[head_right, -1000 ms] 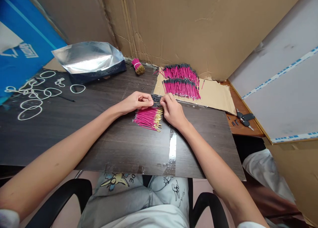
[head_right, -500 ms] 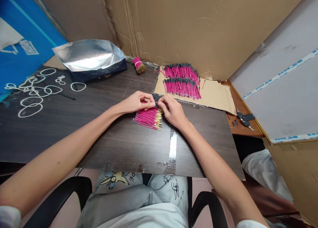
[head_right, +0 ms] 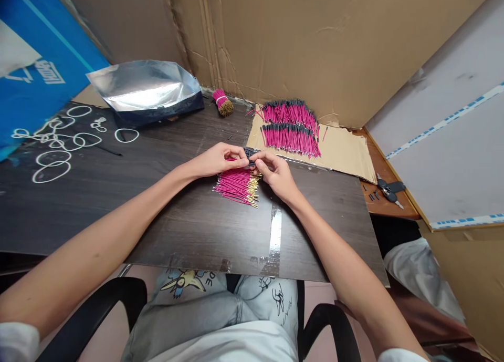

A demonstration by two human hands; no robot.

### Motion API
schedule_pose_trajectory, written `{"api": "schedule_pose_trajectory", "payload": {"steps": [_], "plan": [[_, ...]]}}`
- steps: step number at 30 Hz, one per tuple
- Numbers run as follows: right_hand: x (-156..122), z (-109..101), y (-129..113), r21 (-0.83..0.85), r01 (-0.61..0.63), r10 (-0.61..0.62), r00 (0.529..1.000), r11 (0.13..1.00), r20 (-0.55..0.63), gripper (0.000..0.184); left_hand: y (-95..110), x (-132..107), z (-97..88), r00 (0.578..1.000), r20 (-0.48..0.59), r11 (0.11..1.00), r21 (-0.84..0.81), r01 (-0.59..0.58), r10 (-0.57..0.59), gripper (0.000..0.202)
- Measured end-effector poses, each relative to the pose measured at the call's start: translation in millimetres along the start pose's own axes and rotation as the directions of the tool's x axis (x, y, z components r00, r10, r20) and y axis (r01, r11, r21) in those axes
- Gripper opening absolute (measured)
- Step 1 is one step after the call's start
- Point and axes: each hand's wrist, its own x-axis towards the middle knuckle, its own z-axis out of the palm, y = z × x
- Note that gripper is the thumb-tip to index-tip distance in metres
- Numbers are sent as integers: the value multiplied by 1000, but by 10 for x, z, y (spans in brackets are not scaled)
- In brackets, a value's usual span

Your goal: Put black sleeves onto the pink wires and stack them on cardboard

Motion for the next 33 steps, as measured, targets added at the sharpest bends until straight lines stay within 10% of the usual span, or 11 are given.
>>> {"api": "schedule_pose_trajectory", "payload": {"steps": [33], "plan": [[14,-74,-89,319,-206,191,979,925,76,26,194,-30,109,998,-46,998,-53,-41,39,20]]}}
